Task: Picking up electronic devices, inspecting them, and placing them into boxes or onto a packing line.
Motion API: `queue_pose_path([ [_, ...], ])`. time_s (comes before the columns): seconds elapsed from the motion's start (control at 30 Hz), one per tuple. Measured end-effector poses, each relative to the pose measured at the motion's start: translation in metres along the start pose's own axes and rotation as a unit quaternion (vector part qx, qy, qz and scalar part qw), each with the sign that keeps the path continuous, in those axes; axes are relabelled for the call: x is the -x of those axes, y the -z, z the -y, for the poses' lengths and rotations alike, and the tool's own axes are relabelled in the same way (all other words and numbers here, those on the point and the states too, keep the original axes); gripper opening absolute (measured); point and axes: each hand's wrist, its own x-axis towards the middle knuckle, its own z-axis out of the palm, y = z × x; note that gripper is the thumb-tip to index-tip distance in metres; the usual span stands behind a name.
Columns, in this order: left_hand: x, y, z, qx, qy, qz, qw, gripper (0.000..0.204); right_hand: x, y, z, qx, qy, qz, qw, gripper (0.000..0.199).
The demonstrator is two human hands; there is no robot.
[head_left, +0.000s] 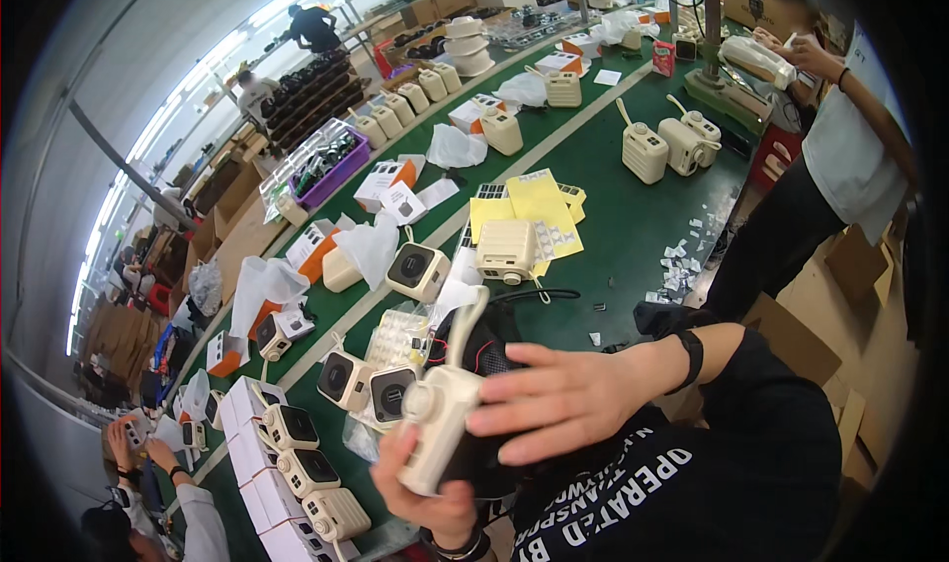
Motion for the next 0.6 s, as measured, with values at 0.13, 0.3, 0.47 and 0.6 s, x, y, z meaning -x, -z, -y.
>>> queue_pose_path([
  [0.13,-0.016,-0.002,-0.018,0.081,0.148,-0.026,0.985,0.075,-0.015,-0.009,0.006,-0.201,-0.183,-0.091,0.958,0.081],
  [0.3,-0.023,0.004,-0.026,0.133,0.19,-0.043,0.972,0.072,-0.021,-0.021,0.019,-0.312,-0.255,-0.112,0.908,0.087],
  [0.47,-0.023,0.004,-0.029,0.145,0.197,-0.046,0.969,0.069,-0.022,-0.025,0.027,-0.423,-0.35,-0.095,0.831,0.09],
  [0.6,-0.022,0.006,-0.025,0.143,0.192,-0.041,0.97,0.068,-0.018,-0.035,0.031,-0.47,-0.365,-0.157,0.788,0.085],
])
